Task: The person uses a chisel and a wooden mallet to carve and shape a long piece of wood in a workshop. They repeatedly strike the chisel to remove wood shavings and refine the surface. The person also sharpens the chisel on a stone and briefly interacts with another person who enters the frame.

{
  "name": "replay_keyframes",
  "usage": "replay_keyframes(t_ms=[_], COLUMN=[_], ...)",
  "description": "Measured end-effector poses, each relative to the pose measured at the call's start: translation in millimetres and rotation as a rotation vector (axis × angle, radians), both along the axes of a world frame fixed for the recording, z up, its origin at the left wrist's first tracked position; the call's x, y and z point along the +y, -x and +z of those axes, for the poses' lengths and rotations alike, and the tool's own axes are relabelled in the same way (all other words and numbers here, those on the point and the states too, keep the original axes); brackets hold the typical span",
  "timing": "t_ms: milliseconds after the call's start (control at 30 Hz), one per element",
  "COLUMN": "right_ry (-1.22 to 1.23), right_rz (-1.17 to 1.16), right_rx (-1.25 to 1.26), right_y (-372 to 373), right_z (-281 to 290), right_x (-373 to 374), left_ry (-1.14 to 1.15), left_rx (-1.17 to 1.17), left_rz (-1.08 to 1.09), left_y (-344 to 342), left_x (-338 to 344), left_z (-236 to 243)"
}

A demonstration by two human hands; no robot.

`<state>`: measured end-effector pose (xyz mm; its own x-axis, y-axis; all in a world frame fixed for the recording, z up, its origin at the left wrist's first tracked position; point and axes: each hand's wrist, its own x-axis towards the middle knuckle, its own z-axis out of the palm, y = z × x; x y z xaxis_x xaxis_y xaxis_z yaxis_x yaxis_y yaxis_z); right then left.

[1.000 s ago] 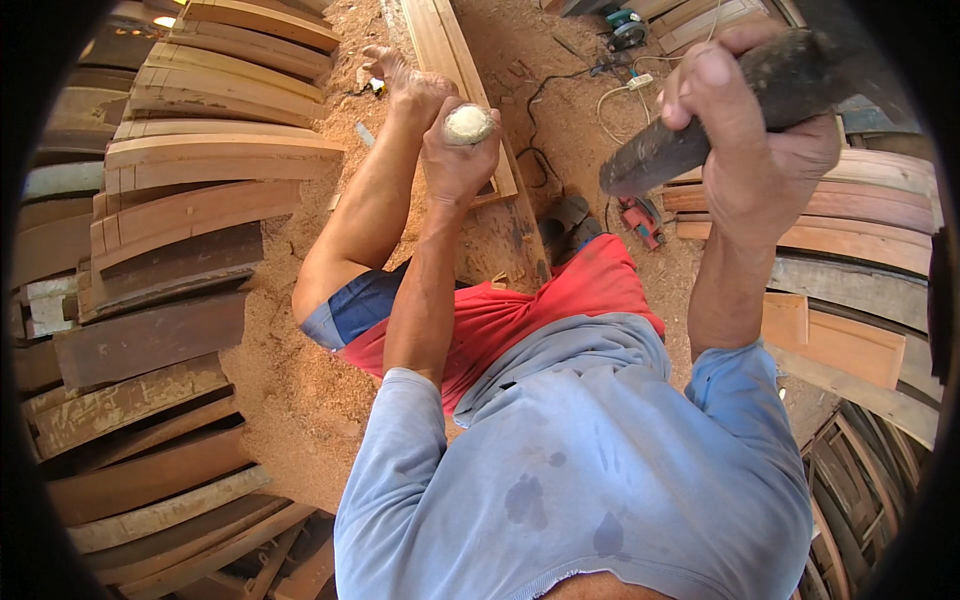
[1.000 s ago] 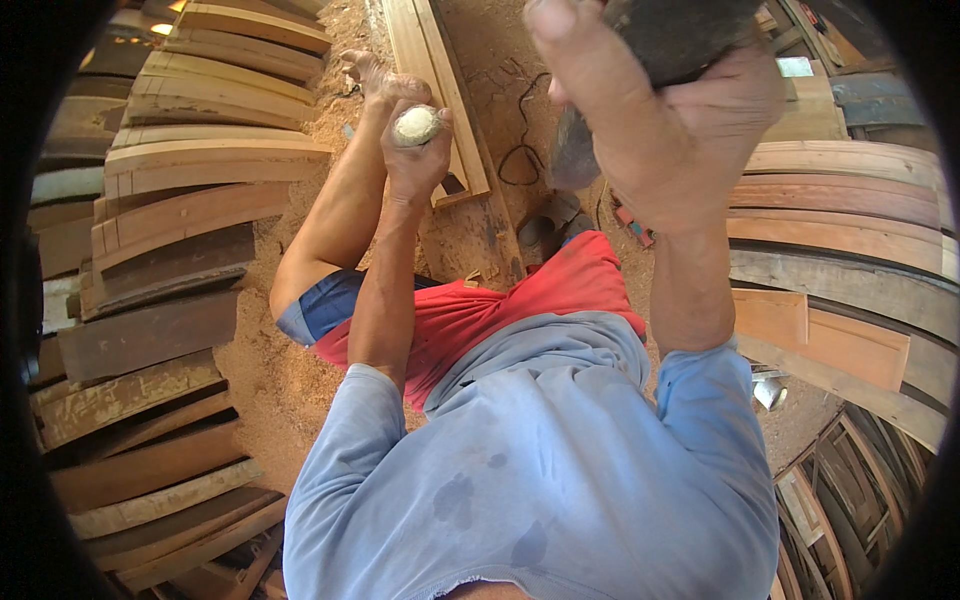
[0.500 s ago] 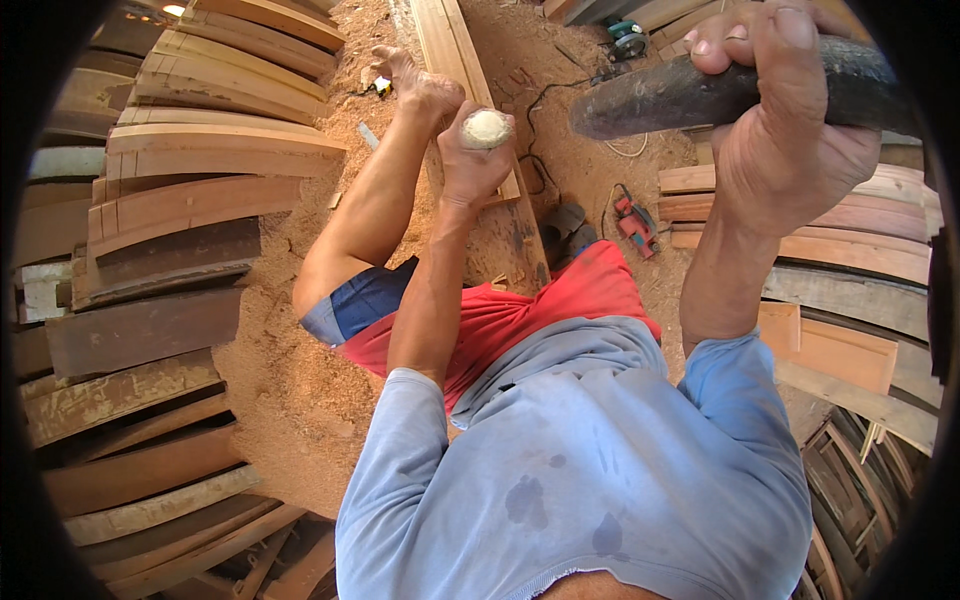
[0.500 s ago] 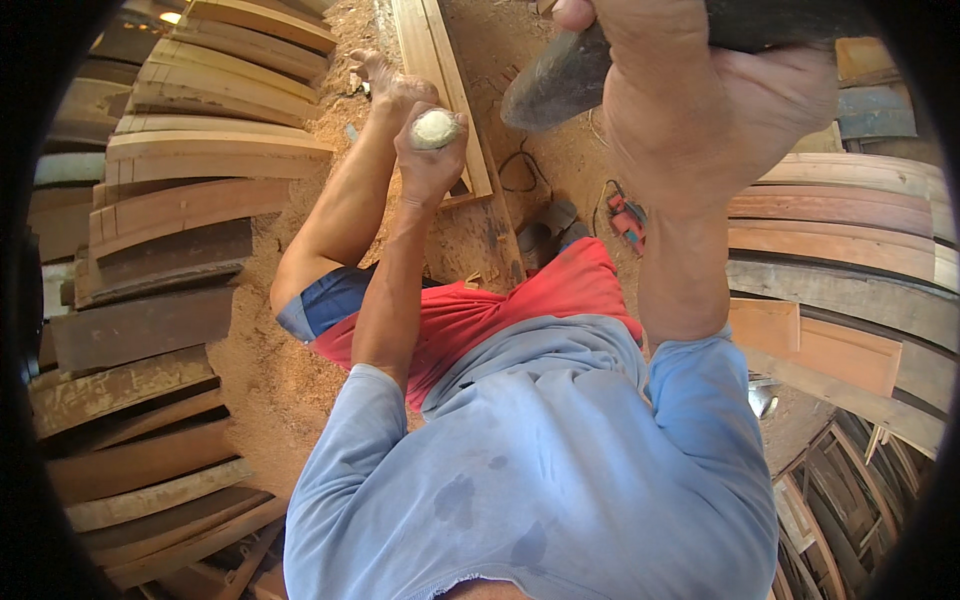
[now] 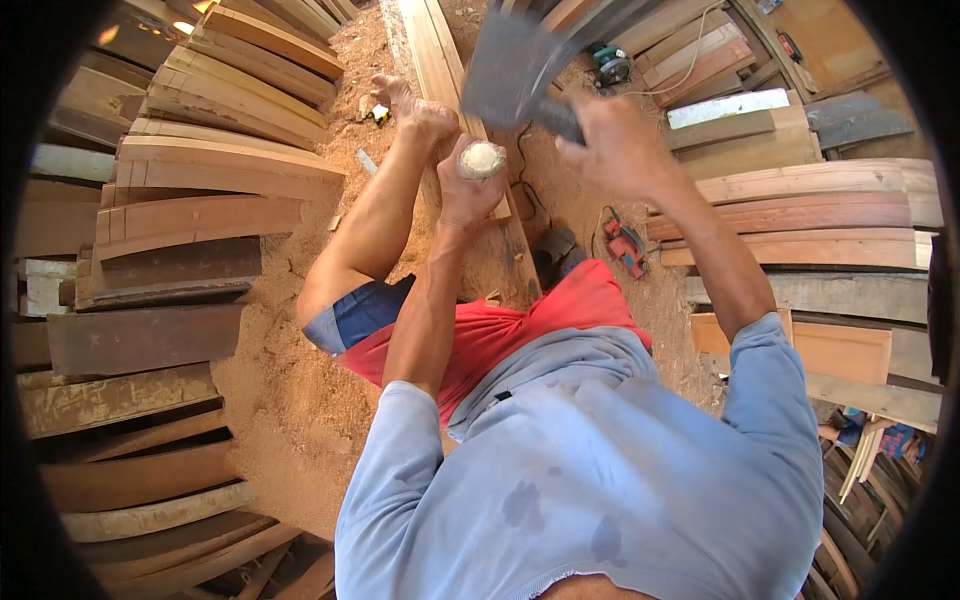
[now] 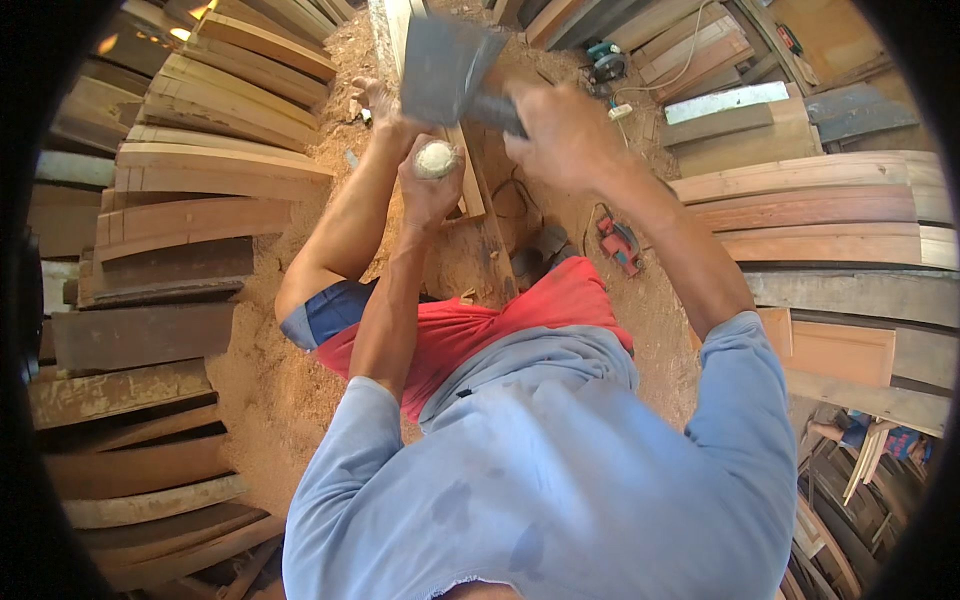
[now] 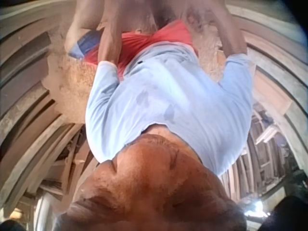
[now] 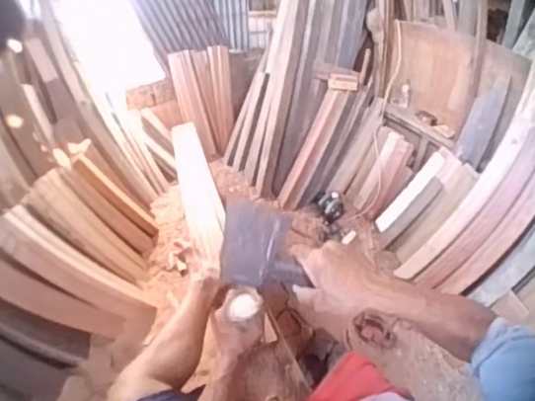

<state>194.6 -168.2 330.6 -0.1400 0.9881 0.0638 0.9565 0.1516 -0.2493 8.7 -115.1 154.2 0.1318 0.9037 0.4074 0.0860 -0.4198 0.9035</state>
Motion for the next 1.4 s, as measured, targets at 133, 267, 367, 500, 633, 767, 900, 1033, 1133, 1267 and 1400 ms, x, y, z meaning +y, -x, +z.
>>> replay_keyframes(t_ms=[133,267,367,500,633,767,900,1033,1133,1267,1400], right_ry=[-0.612,-0.788,-0.55,0.212,0.118,0.023,-0.188,-0.301,-0.263,-0.238,-0.261], right_rz=[0.111,0.194,0.162,0.142,0.044,-0.037,0.021,0.04,0.004,-0.001,0.074], right_rx=[-0.275,0.354,0.327,-0.173,0.25,0.517,0.654,0.747,0.78,0.779,0.716], right_y=[-26.1,-17.6,-5.7,1.0,-3.8,-6.2,-7.0,-6.2,-2.9,-0.9,0.6], right_z=[60.6,124.1,56.0,-47.4,-56.0,-8.0,18.6,18.0,21.7,25.5,24.1], right_x=[14.4,31.2,44.2,19.2,-17.6,-19.2,-19.0,-18.7,-20.6,-21.5,-14.3], left_ry=[0.027,0.067,0.038,0.35,0.066,-0.003,-0.051,0.022,0.066,0.1,0.059], left_rx=[-0.017,0.04,0.03,-0.178,-0.013,0.091,0.037,0.03,-0.01,-0.006,-0.019], left_rz=[0.011,-0.034,-0.047,-0.138,-0.124,0.0,0.054,0.055,0.044,0.047,0.055], left_y=[13.6,2.5,5.6,9.0,-3.3,8.3,5.3,5.2,4.7,1.8,4.2], left_x=[8.1,12.0,9.7,1.7,-0.9,11.0,19.0,16.5,14.6,7.8,7.9], left_z=[-8.9,-13.8,-18.9,-23.1,-26.8,-12.4,3.2,-4.9,-10.9,-4.1,-0.5])
